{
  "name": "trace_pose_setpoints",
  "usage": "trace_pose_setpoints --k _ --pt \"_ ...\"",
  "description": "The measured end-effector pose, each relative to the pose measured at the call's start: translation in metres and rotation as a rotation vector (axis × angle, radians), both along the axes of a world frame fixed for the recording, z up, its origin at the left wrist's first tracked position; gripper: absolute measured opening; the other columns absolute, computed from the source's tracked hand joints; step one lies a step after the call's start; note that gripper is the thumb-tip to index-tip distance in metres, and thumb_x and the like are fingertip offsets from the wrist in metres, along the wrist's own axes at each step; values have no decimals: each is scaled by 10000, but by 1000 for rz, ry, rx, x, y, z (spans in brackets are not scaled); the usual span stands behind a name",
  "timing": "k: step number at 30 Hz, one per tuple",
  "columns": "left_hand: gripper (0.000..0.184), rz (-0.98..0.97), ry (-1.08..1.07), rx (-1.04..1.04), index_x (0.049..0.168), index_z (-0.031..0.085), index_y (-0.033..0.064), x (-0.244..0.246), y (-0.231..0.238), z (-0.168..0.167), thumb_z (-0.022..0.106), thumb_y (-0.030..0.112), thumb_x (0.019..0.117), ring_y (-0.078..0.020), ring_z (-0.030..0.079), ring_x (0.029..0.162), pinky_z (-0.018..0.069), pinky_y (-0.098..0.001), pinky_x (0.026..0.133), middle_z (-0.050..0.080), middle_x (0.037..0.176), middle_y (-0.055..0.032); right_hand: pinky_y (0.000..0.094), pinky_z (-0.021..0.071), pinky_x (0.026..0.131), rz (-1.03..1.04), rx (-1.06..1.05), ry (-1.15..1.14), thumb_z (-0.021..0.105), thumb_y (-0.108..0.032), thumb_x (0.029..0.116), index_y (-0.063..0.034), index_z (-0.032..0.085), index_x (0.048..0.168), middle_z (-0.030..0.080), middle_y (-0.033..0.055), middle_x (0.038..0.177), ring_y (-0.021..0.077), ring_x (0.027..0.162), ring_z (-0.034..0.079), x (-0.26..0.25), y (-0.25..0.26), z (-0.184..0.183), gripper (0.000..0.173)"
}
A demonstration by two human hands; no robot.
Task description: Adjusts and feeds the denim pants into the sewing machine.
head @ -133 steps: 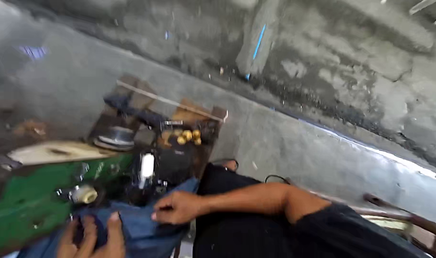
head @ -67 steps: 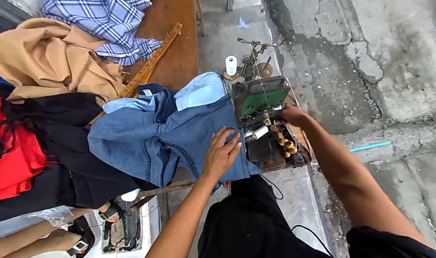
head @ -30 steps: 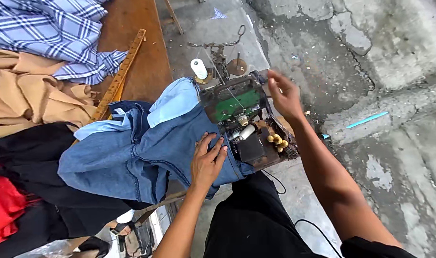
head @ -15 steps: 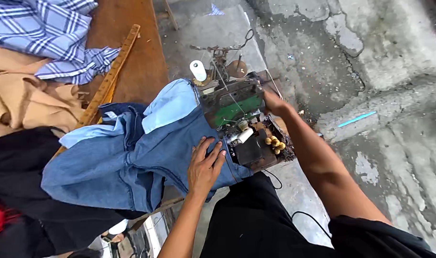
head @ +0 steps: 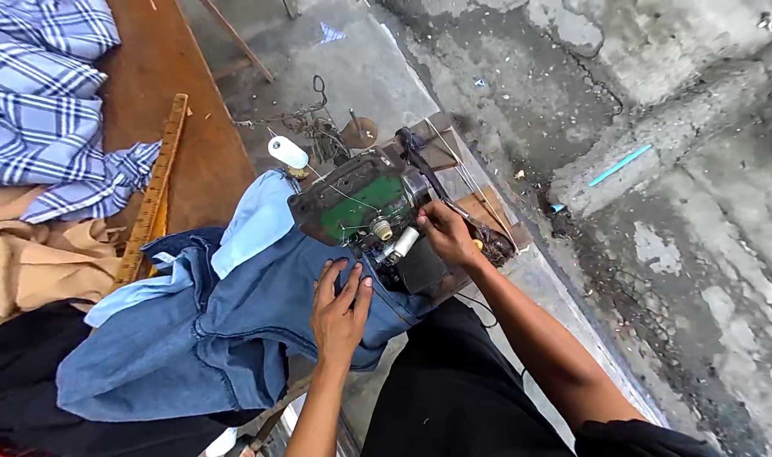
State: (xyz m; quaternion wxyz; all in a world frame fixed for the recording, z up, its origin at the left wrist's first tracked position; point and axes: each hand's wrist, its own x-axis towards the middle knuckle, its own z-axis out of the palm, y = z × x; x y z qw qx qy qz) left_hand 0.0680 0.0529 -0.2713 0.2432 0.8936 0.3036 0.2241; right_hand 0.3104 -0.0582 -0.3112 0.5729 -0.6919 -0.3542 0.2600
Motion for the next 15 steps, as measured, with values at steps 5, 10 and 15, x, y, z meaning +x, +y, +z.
trace_pose_setpoints --k 5,10,15 --pt "318 8 2 -3 1175 784 87 0 -1 -1 622 306 1011 -403 541 1357 409 -530 1148 663 1327 -218 258 536 699 -63 36 -90 576 -117 999 17 671 1010 633 97 933 108 776 613 14 22 26 165" --pt "319 19 14 -3 1172 787 97 1 0 -1 629 318 1005 -399 546 1353 417 -544 1140 665 1326 -210 385 504 659 56 -215 -204 564 -145 995 -9 660 904 611 85 791 178 695 588 40 53 60 190" --pt "328 13 31 -10 1180 784 94 1 0 1 617 319 1010 -409 550 1347 420 -558 1134 665 1328 -210 550 532 757 265 -513 -258 576 -175 998 -5 687 1006 674 150 866 312 832 669 75 86 80 204"
